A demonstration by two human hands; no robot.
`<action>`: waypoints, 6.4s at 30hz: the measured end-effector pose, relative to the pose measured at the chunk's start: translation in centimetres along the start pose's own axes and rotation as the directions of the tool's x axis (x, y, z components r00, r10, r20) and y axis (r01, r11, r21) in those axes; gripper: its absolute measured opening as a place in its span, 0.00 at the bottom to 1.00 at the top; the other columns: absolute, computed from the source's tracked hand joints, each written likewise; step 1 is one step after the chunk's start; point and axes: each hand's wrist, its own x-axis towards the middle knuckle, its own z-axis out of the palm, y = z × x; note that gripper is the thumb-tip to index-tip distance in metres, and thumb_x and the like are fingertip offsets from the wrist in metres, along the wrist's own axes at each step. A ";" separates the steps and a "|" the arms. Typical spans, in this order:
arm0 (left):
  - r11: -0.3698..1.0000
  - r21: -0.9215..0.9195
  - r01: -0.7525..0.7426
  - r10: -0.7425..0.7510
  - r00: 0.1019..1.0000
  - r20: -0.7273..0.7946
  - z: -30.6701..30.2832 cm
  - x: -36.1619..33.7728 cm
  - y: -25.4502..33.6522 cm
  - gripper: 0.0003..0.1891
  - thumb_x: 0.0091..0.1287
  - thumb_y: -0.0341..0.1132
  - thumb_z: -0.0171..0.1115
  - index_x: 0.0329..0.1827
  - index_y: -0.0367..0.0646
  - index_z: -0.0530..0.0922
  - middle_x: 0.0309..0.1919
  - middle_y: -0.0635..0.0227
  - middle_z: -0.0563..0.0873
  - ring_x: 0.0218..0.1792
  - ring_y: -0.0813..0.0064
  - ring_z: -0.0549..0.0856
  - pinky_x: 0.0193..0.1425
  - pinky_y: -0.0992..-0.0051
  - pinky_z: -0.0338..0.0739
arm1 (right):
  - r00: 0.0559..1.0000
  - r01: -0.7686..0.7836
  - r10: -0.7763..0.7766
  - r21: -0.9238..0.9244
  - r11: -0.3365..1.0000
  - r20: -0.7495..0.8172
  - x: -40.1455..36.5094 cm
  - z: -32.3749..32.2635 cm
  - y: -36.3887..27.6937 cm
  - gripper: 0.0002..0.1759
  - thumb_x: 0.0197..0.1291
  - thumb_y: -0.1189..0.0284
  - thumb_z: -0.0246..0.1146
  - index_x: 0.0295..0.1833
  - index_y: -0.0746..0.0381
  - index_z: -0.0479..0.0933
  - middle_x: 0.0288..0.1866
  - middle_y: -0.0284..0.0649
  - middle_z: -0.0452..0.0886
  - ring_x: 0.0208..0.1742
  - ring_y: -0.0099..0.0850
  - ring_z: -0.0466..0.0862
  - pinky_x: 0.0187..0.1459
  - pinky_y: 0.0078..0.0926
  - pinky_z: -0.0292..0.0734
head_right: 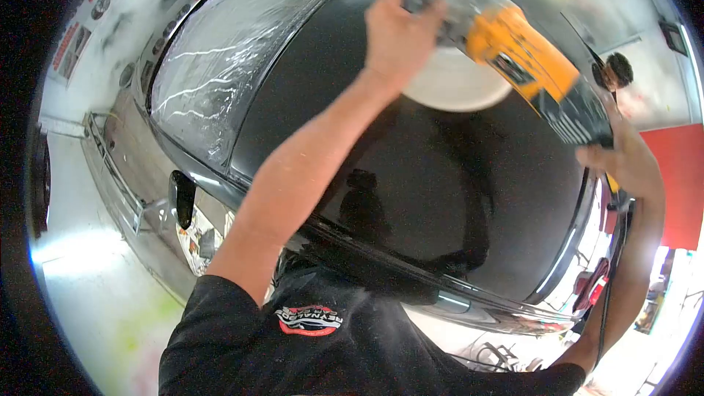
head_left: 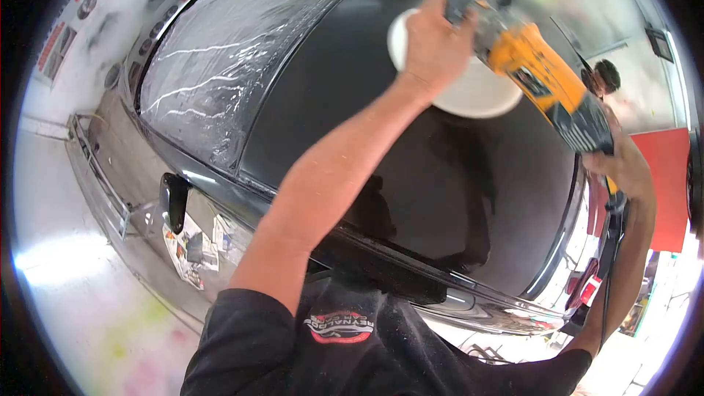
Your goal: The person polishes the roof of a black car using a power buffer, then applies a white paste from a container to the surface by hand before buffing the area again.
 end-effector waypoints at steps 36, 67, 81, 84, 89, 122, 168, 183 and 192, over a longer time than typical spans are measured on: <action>0.953 -0.255 0.165 0.044 0.756 0.653 33.9 -20.6 8.4 0.10 0.67 0.32 0.69 0.41 0.36 0.77 0.31 0.44 0.87 0.38 0.42 0.90 0.41 0.52 0.82 | 0.801 -0.364 0.564 0.584 0.726 -0.201 -31.8 3.0 24.3 0.58 0.52 0.68 0.82 0.84 0.65 0.56 0.52 0.36 0.82 0.44 0.24 0.81 0.47 0.22 0.79; 0.991 -0.099 0.090 -0.080 0.992 0.094 -2.6 8.1 -6.8 0.10 0.67 0.35 0.74 0.43 0.42 0.82 0.24 0.76 0.79 0.19 0.86 0.73 0.21 0.78 0.69 | 0.994 -0.076 0.067 0.102 0.992 0.088 8.9 1.8 -3.1 0.55 0.58 0.61 0.76 0.85 0.65 0.53 0.32 0.33 0.78 0.30 0.21 0.78 0.35 0.21 0.75; 0.971 -0.240 -0.008 0.153 0.793 0.590 31.8 -23.8 9.1 0.17 0.68 0.39 0.70 0.45 0.36 0.74 0.26 0.48 0.85 0.32 0.43 0.89 0.34 0.53 0.82 | 0.799 -0.416 0.579 0.548 0.726 -0.161 -33.6 4.0 24.9 0.53 0.47 0.81 0.69 0.83 0.62 0.59 0.46 0.41 0.83 0.38 0.25 0.82 0.39 0.24 0.80; 0.946 -0.293 0.139 0.109 0.717 0.689 32.7 -28.0 12.2 0.13 0.68 0.33 0.70 0.42 0.36 0.73 0.28 0.44 0.85 0.34 0.41 0.89 0.36 0.52 0.81 | 0.729 -0.445 0.648 0.568 0.692 -0.219 -40.4 6.1 26.9 0.54 0.47 0.81 0.70 0.84 0.61 0.58 0.46 0.37 0.82 0.36 0.23 0.79 0.35 0.22 0.78; 0.938 -0.290 0.192 0.063 0.728 0.683 28.3 -27.7 13.5 0.12 0.69 0.31 0.69 0.42 0.34 0.73 0.29 0.43 0.85 0.36 0.42 0.89 0.38 0.54 0.79 | 0.769 -0.421 0.599 0.529 0.736 -0.222 -40.0 5.5 21.7 0.57 0.45 0.75 0.74 0.84 0.63 0.58 0.55 0.34 0.81 0.45 0.24 0.80 0.42 0.20 0.79; 0.963 0.196 0.183 -0.194 0.980 0.039 -9.2 -10.5 10.6 0.16 0.69 0.39 0.70 0.51 0.38 0.79 0.32 0.55 0.89 0.34 0.64 0.89 0.39 0.62 0.82 | 0.988 -0.063 0.058 0.026 0.998 0.142 -9.7 5.2 -2.9 0.57 0.54 0.76 0.76 0.86 0.54 0.53 0.47 0.41 0.85 0.39 0.26 0.84 0.38 0.28 0.81; 0.984 0.079 0.161 -0.169 0.980 0.106 -15.9 7.5 -2.8 0.17 0.68 0.40 0.71 0.52 0.38 0.81 0.35 0.49 0.89 0.37 0.52 0.91 0.41 0.61 0.81 | 0.930 -0.357 0.340 0.128 0.925 0.139 7.4 5.9 -16.5 0.57 0.54 0.77 0.77 0.86 0.63 0.51 0.56 0.43 0.82 0.48 0.28 0.82 0.53 0.28 0.80; 0.959 0.090 0.270 -0.283 0.937 0.204 -24.2 -5.6 8.8 0.16 0.63 0.33 0.75 0.48 0.39 0.78 0.30 0.52 0.86 0.31 0.48 0.89 0.34 0.60 0.80 | 0.952 -0.067 0.050 0.045 0.997 0.301 -2.9 8.4 -18.5 0.71 0.41 0.75 0.86 0.87 0.61 0.47 0.76 0.46 0.72 0.74 0.36 0.73 0.70 0.37 0.74; 0.985 -0.038 0.167 -0.159 0.974 0.163 -14.4 8.6 -3.4 0.12 0.70 0.36 0.69 0.47 0.37 0.78 0.30 0.47 0.87 0.38 0.42 0.89 0.38 0.57 0.79 | 0.974 -0.226 0.220 0.190 0.956 0.053 7.9 5.7 -16.1 0.56 0.52 0.83 0.77 0.84 0.65 0.55 0.59 0.40 0.81 0.52 0.27 0.81 0.50 0.24 0.80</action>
